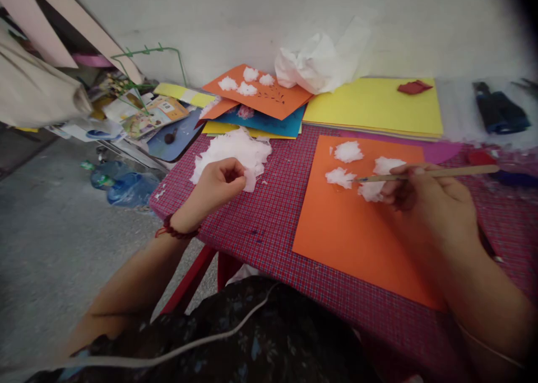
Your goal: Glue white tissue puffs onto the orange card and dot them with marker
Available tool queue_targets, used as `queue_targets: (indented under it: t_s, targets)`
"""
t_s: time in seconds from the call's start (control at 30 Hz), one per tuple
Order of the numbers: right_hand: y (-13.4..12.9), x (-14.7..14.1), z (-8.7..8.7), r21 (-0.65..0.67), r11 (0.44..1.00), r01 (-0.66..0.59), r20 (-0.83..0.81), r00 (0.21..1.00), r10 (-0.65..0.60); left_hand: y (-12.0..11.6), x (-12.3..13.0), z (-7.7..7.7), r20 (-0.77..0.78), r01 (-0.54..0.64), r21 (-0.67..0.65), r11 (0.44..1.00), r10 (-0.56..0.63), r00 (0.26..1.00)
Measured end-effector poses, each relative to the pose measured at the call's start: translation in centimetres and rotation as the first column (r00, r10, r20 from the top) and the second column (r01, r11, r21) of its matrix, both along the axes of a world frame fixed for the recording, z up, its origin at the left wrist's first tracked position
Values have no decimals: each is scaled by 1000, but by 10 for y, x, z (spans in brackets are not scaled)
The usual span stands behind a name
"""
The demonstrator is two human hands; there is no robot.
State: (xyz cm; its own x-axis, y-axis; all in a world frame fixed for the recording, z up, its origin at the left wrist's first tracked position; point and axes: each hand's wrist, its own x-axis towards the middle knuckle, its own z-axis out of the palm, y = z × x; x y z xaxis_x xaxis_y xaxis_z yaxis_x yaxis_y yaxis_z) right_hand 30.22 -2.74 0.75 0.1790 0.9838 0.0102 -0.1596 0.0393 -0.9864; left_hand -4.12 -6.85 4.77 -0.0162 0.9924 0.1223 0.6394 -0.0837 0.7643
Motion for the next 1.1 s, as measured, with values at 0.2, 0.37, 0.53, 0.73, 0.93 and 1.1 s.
queue_targets:
  t_s: [0.2,0.37,0.53,0.73,0.93,1.1]
  targets:
    - [0,-3,-5,25,995,-96,7,995,96,27,44,14,184,224,-73,972,-208,961]
    - [-1,-5,-4,-9,987,-162,82,983,162,69,86,2,215,366,-109,924,-338,916]
    - [-3,-8,-8,-26,978,-206,154,966,208,93,109,-15,272,353,-70,933,-322,907]
    - [-4,-12,-14,-7,970,-244,232,943,239,94,98,-30,331,356,-162,920,-290,898]
    - [-3,-12,-16,-1,980,-200,182,963,197,92,95,-28,223,546,-151,824,-510,831]
    - [-2,-13,-16,-24,983,-181,173,968,183,90,108,-31,78,636,-53,770,-631,771]
